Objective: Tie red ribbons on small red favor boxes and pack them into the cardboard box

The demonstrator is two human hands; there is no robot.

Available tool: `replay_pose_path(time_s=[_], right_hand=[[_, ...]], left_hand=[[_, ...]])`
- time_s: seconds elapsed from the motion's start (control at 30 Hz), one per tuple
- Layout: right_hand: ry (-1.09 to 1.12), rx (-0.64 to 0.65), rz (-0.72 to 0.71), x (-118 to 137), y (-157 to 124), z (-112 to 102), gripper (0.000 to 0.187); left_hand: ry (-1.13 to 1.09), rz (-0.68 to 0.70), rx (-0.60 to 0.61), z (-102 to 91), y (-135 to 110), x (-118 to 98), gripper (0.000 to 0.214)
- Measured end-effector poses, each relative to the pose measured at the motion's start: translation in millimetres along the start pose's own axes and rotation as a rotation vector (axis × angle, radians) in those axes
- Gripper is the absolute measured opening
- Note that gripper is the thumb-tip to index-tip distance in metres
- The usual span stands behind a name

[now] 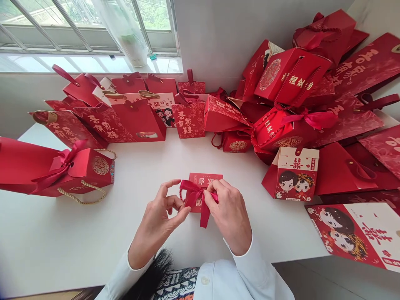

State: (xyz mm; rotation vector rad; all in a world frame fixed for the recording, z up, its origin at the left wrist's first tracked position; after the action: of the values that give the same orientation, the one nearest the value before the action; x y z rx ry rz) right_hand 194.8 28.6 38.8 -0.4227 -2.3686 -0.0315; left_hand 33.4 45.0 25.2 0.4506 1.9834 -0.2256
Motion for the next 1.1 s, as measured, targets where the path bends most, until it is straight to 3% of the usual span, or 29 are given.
replay_pose_path(time_s=[0.13,0.27,0.37,0.47,0.87,1.1], right_hand=[[0.013,0.022,-0.006,1,-3,-2,0.020],[-0.019,-0.011,-0.064,6,-5,-12,0.010],[-0.064,-0.067,-0.133,12,-3,-14,0.009],[-0.069,-0.022,-0.164,16,0,-9,0.008],[-0.041,0.106,-0.102,16,4,-2,0.010],[0.074,0.175,-0.008,13,9,0,0.014]], left_hand=[[0.010,0.012,-0.041,-1.5,-4,2,0.050],[0.093,0.012,-0.093,-4.4,-5,3,0.029],[0.121,0.037,-0.061,-3.0,-5,2,0.026],[0.127,0.074,-0.044,-2.3,-6,-2,0.028],[0.234,0.167,-0.067,7.7,-7,-7,0.016],[0.210,0.133,0.004,8.4,-8,-11,0.018]])
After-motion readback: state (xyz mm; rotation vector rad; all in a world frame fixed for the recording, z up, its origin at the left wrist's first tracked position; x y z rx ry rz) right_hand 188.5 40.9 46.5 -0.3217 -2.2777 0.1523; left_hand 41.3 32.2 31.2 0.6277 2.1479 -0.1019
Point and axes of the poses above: each hand's wrist, its own y-axis towards the middle knuckle, its own z-axis out of the palm, x = y × z, the point moved 4 cm from there along y, towards the middle knuckle, and after that the axes turned 13 degrees about z, right-handed, at the moved point
